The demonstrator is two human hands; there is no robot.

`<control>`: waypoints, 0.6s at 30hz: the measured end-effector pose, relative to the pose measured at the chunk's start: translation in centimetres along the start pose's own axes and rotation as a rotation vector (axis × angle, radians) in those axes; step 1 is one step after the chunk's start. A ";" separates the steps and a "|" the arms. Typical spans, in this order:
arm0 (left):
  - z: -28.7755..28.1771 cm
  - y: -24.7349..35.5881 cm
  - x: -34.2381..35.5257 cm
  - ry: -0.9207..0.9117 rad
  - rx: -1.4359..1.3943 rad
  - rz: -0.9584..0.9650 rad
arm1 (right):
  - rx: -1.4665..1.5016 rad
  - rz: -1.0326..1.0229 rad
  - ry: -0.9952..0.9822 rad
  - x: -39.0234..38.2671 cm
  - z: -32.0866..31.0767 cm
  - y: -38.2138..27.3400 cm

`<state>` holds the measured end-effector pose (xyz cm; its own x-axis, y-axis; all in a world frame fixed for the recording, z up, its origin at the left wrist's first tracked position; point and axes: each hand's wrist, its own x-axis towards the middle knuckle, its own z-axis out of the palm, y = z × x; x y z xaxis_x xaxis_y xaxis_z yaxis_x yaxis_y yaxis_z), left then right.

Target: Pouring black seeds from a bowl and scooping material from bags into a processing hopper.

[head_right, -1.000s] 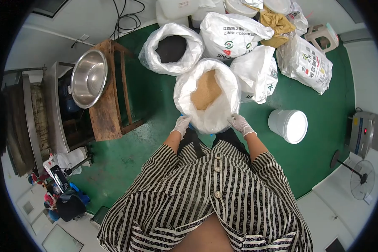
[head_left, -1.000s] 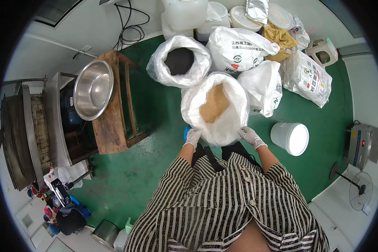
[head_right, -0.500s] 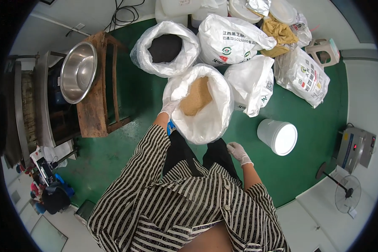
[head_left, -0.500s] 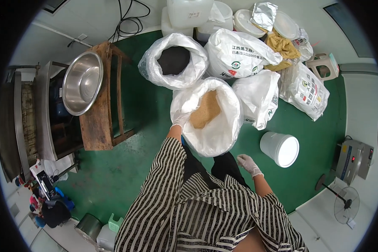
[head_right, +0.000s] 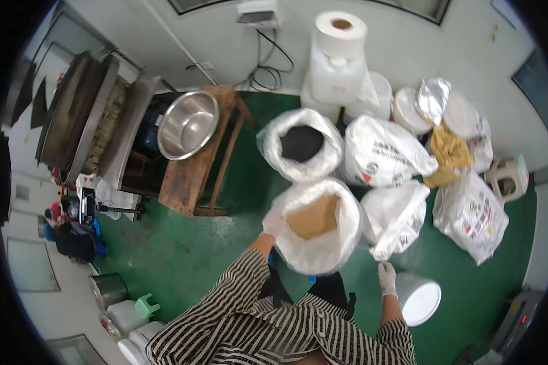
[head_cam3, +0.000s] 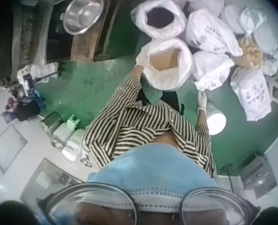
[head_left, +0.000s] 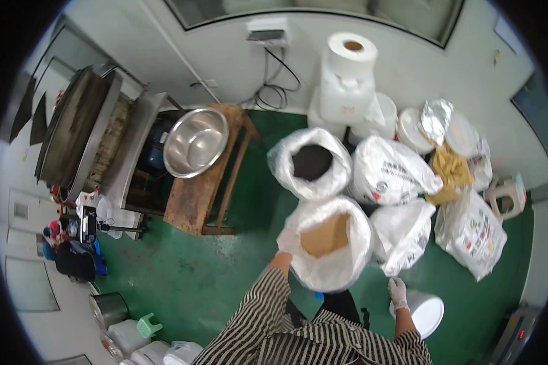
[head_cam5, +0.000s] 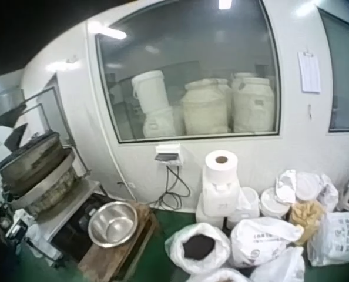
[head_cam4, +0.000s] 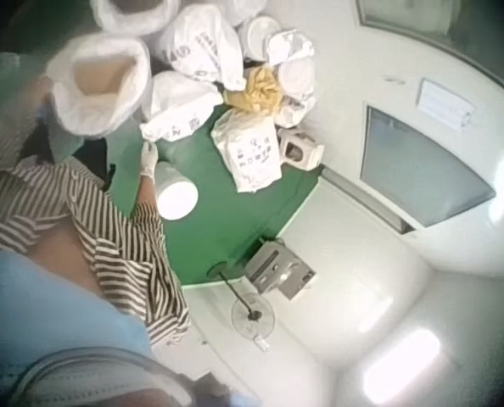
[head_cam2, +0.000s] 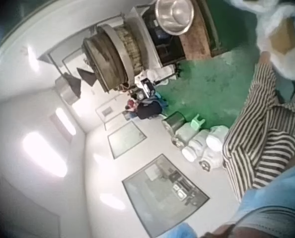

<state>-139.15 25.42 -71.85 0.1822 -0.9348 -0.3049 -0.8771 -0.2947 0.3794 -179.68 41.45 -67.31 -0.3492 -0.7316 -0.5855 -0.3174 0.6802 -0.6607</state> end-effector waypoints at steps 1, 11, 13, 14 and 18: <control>-0.5 -0.3 -0.6 -0.046 0.055 -0.034 | -0.105 -0.179 0.091 1.0 1.0 -1.5; -5.7 -12.3 -7.4 -0.713 -0.140 0.261 | -0.211 -0.701 0.104 1.9 14.6 -22.0; -5.8 -21.7 -10.5 -0.717 0.088 0.317 | -0.401 -0.727 -0.250 -1.5 20.6 -27.4; -13.8 -21.9 -12.0 -0.705 -0.037 -0.097 | -0.490 -0.688 -0.338 -3.0 21.3 -29.0; -16.1 -38.1 -18.1 -0.046 -0.356 -0.497 | -0.806 -0.746 -0.977 -4.2 34.6 -32.9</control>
<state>-101.87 50.40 -66.70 0.5049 -0.6611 -0.5549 -0.4879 -0.7490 0.4484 -137.29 20.62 -59.34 0.7302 -0.4333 -0.5283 -0.6624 -0.2594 -0.7028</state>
